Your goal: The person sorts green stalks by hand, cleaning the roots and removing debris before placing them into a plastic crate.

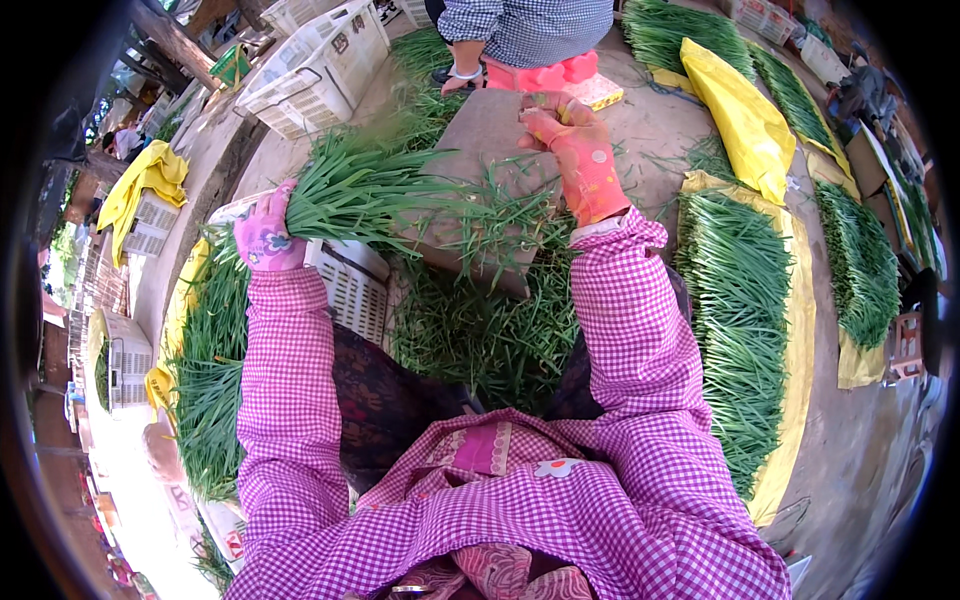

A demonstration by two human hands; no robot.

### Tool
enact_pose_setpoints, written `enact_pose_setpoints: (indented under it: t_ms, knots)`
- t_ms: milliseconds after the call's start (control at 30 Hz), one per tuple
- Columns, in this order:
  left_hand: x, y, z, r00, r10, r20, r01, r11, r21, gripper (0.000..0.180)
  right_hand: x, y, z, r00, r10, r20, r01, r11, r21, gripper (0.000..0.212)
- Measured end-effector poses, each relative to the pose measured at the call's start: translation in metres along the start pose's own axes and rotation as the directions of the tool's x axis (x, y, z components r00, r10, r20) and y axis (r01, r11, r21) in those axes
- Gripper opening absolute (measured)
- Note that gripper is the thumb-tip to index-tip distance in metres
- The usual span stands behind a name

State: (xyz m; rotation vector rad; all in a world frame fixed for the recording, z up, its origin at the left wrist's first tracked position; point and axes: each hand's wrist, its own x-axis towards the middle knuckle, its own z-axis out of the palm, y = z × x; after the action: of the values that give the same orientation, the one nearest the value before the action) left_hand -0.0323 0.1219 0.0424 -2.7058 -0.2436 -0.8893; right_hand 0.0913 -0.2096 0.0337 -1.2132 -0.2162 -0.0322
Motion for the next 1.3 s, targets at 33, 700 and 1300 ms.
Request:
enact_pose_setpoints:
  t_ms: [33,700,1300]
  knots:
    - [0.001,0.0,-0.001,1.0,-0.019,0.009,0.019,1.0,0.0,0.048,0.002,0.001,-0.007,0.997,0.038,0.065,-0.031,0.995,-0.096,0.023]
    - [0.001,-0.005,0.002,0.996,-0.052,0.07,0.053,0.999,-0.003,0.054,-0.007,0.001,-0.004,0.977,0.002,0.213,-0.008,1.0,0.03,0.028]
    - [0.002,0.006,0.003,0.987,0.122,-0.103,-0.124,0.992,-0.013,0.036,-0.023,-0.012,0.02,0.975,0.048,0.217,-0.042,0.999,-0.033,0.019]
